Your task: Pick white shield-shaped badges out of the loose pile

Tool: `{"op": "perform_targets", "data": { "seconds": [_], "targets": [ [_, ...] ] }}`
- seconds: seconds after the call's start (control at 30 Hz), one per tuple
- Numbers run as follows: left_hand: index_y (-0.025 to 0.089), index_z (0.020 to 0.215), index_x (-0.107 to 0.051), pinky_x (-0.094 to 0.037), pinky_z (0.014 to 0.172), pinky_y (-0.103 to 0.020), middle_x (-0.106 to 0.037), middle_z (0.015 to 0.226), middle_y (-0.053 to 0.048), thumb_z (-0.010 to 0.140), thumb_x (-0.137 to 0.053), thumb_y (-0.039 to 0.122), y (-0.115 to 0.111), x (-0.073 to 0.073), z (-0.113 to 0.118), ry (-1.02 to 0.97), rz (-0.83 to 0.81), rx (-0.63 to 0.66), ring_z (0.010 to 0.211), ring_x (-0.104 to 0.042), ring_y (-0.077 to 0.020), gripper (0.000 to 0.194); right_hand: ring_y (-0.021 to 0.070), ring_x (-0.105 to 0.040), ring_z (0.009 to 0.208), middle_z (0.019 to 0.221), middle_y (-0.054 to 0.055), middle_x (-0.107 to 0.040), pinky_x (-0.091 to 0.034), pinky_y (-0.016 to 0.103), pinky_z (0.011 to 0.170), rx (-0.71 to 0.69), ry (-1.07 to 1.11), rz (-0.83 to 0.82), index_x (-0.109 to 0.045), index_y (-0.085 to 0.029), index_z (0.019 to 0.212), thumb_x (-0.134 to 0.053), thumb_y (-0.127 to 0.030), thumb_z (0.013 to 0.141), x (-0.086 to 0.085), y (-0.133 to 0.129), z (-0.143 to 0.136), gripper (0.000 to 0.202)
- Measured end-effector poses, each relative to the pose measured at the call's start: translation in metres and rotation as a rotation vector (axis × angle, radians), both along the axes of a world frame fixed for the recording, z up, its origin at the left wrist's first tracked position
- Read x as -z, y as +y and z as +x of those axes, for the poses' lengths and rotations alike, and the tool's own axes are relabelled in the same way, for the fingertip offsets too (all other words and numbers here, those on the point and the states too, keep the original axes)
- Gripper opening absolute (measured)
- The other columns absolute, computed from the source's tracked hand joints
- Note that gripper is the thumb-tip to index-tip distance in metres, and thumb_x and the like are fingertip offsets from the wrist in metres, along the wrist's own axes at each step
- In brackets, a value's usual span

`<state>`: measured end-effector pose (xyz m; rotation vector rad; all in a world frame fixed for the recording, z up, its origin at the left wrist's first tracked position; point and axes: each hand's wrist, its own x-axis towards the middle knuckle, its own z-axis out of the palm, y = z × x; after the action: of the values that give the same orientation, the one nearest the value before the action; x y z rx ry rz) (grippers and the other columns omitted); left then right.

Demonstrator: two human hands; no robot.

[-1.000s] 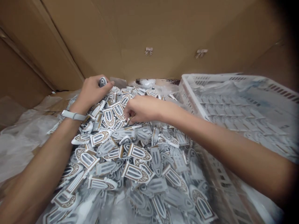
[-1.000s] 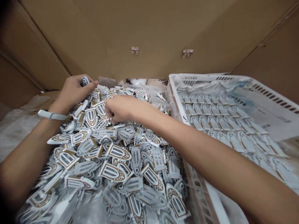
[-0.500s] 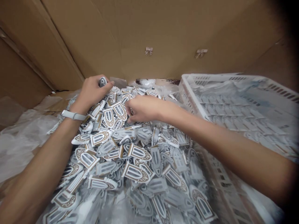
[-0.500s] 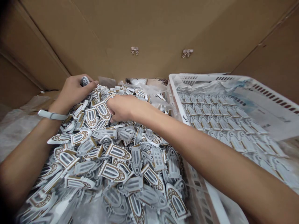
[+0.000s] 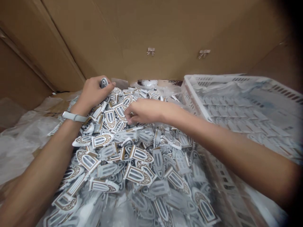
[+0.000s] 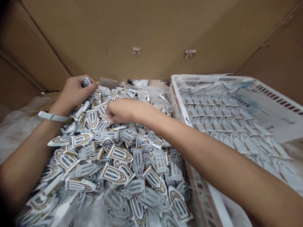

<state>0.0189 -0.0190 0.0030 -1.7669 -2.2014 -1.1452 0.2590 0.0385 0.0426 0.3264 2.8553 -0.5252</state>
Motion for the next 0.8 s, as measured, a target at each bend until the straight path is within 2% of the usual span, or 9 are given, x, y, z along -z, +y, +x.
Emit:
{"op": "perform_targets", "data": {
  "seconds": [0.17, 0.37, 0.63, 0.8],
  "targets": [
    [0.020, 0.084, -0.069, -0.049, 0.082, -0.039, -0.067, 0.080, -0.004, 0.094, -0.061, 0.056, 0.000, 0.001, 0.001, -0.004, 0.002, 0.004, 0.080, -0.063, -0.0209, 0.038, 0.0156, -0.059, 0.080, 0.100, 0.003, -0.076, -0.041, 0.033, 0.073, -0.006, -0.009, 0.014, -0.078, -0.020, 0.109, -0.070, -0.022, 0.092, 0.001, 0.001, 0.001, 0.020],
    [0.020, 0.084, -0.070, -0.049, 0.082, -0.039, -0.068, 0.080, -0.003, 0.094, -0.060, 0.056, 0.000, 0.001, 0.001, -0.001, 0.008, 0.003, 0.079, -0.061, -0.0199, 0.038, 0.0166, -0.061, 0.082, 0.101, 0.004, -0.075, -0.047, 0.033, 0.077, 0.018, -0.090, -0.012, -0.076, -0.017, 0.125, -0.071, -0.014, 0.079, -0.005, -0.005, 0.004, 0.047],
    [0.022, 0.086, -0.072, -0.049, 0.088, -0.044, -0.070, 0.085, -0.006, 0.093, -0.060, 0.060, -0.002, -0.002, 0.003, -0.038, -0.030, -0.008, 0.087, -0.065, -0.0252, 0.041, 0.0171, -0.062, 0.082, 0.101, 0.005, -0.075, -0.048, 0.033, 0.076, 0.040, -0.124, -0.044, -0.074, -0.016, 0.130, -0.069, -0.008, 0.074, -0.010, -0.006, 0.004, 0.057],
    [0.023, 0.086, -0.071, -0.051, 0.088, -0.043, -0.071, 0.085, -0.005, 0.092, -0.059, 0.062, -0.002, -0.002, 0.004, -0.028, -0.040, -0.024, 0.087, -0.065, -0.0245, 0.042, 0.0169, -0.062, 0.082, 0.100, 0.005, -0.075, -0.048, 0.033, 0.077, 0.025, -0.113, -0.033, -0.075, -0.016, 0.131, -0.068, -0.009, 0.075, -0.007, -0.005, 0.003, 0.056]
  ]
}}
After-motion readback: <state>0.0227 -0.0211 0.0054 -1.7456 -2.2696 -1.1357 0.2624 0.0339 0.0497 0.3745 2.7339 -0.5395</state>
